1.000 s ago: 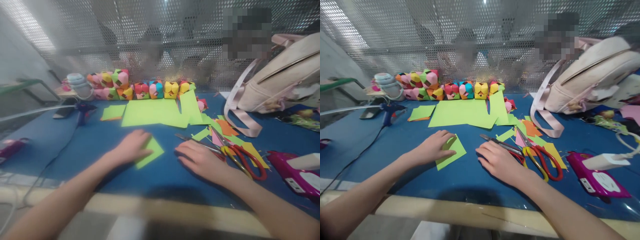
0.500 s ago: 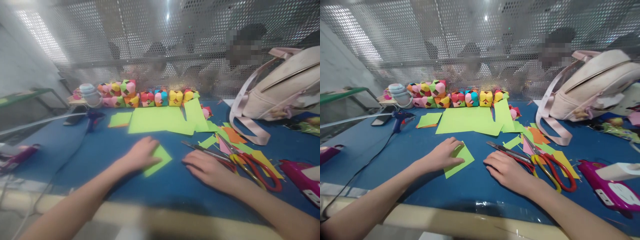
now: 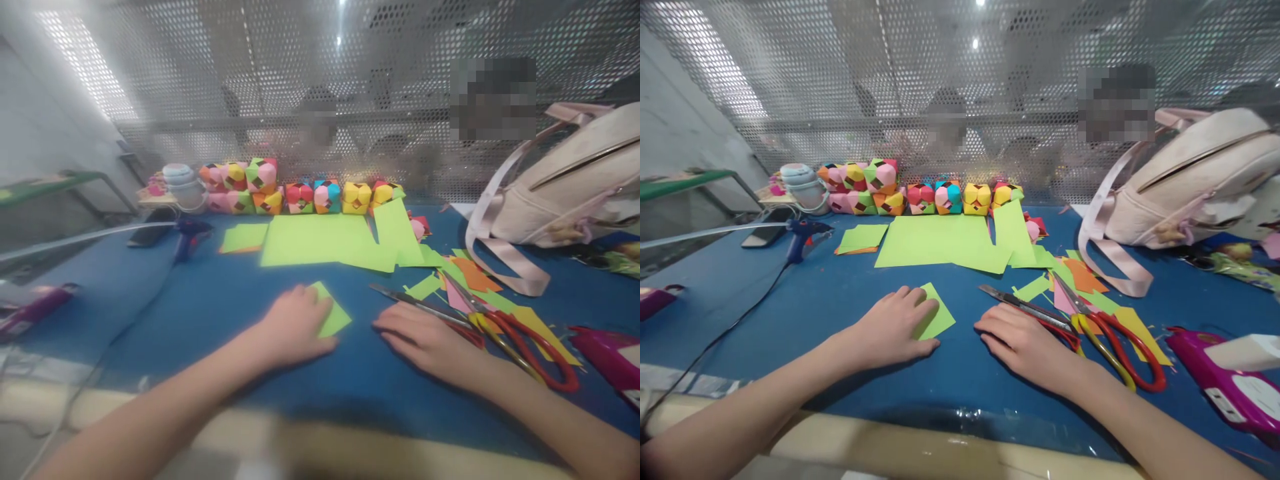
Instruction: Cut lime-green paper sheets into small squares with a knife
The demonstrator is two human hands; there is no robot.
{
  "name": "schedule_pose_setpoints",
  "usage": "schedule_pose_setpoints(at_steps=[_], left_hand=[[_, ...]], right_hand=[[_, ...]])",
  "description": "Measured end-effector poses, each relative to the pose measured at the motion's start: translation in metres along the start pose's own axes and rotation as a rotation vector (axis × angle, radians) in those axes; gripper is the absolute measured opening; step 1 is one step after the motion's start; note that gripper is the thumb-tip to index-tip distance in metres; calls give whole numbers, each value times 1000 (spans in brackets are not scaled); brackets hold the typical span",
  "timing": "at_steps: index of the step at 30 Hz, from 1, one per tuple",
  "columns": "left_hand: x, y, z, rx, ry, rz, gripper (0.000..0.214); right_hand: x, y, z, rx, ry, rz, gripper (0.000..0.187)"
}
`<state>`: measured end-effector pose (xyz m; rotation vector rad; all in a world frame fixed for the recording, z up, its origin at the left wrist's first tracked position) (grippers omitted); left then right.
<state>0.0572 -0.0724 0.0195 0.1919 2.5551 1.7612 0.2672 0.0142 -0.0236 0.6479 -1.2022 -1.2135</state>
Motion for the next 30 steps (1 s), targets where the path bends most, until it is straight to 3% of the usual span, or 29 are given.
schedule_pose_setpoints(at_steps=[9,16,22,25,30], left_hand=[[-4,-2,2,-23,12,-39,47],[-8,-3,2,-9,-2,-74,48],[-19,-8,1,-53,-4,-37,28],[-19,-8,1,-54,-17,-35,25],[-3,-2,4,-23,57,-50,25]], right_hand=[[-7,-7,-7,-20,-34,-4,21],[-12,-6,-9,-52,27,-34,19],[-10,-9,0,-48,3,-44,18],[-8,-7,6,34,-73,-62,21],[4,3,28,308,-188,-79,18]])
Point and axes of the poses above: each hand's wrist, its own z-axis towards the middle knuckle, its own y-axis out of the back of the hand, x = y × z, the point moved 2 cm from there along z, towards the middle knuckle, and after that the axes turned 11 degrees about x, right-handed, at the moved point
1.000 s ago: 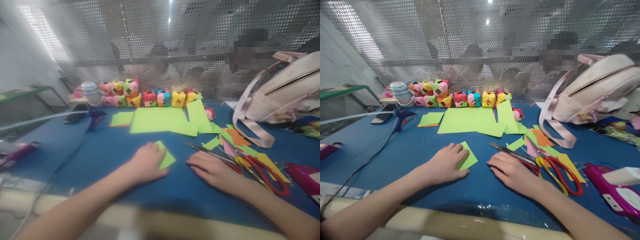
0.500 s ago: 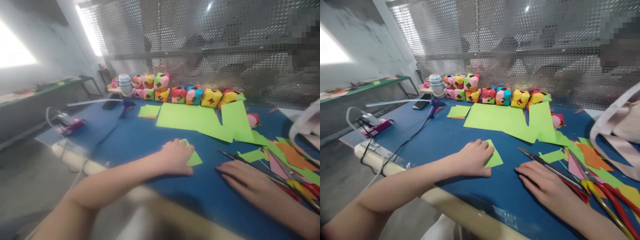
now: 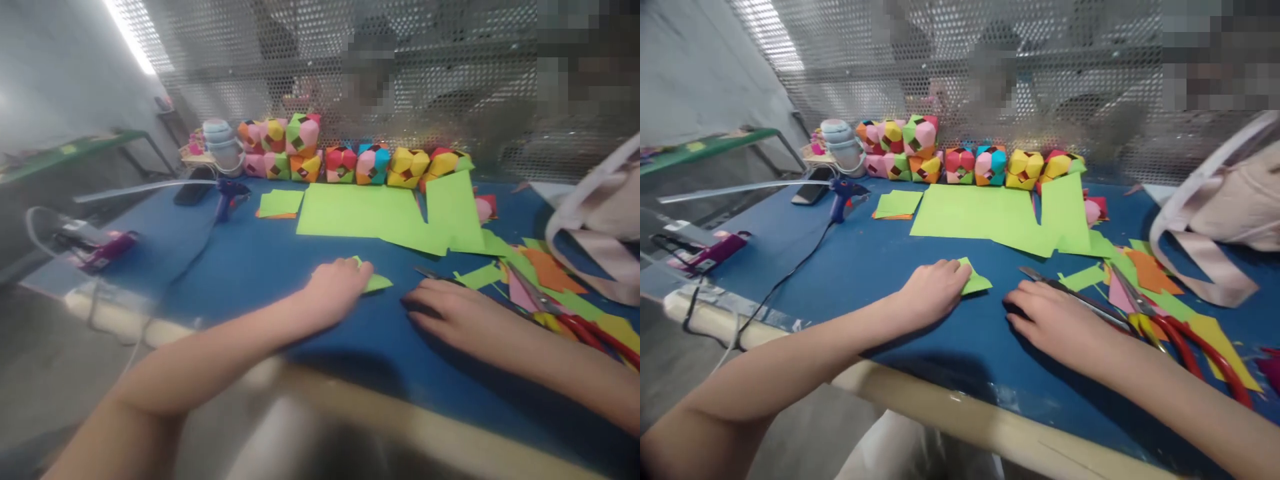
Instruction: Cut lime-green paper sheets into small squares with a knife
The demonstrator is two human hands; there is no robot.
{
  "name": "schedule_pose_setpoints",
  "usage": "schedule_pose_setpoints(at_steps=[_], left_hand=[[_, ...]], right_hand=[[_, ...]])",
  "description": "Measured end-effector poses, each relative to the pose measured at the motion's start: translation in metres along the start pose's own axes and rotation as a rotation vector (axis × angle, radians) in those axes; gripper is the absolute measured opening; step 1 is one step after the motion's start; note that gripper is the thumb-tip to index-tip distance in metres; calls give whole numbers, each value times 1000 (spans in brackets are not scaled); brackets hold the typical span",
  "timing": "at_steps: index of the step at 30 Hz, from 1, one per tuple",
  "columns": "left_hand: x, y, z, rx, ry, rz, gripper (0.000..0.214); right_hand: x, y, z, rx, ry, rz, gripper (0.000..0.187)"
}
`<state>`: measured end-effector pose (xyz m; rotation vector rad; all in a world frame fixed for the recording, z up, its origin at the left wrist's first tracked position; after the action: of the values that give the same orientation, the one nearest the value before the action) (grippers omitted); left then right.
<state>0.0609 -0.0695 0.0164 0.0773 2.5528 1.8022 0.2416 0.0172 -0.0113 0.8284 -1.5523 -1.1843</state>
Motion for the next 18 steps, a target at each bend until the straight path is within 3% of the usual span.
schedule_pose_setpoints(at_steps=[3,6,9,11,15,18], left_hand=[[14,6,2,-58,44,-84,20],[22,12,1,-208,56,-144,17],[18,13,-5,-363,-70,-123,21],[10,10,-8,-393,-214,-71,27],[-1,2,-9,-452,-443,18,34],[9,5,-7,-597,-376,-152,29]], right_hand=[[12,9,12,-79,-125,205,18],[18,5,22,-137,-246,854,28],[22,-5,26,-91,-330,1501,45],[26,-8,27,-88,-299,1742,47],[26,-2,25,-295,-281,1790,36],[15,3,23,-437,-330,1713,32]])
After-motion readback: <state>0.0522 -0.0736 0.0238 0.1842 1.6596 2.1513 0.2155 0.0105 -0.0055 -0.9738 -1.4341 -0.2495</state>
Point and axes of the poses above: each hand's wrist, its own z-axis towards the middle knuckle, its own y-axis out of the back of the hand, x = y × z, the point moved 2 cm from there along z, towards the middle knuckle, and after that the axes turned 11 degrees about x, right-handed, at the moved point
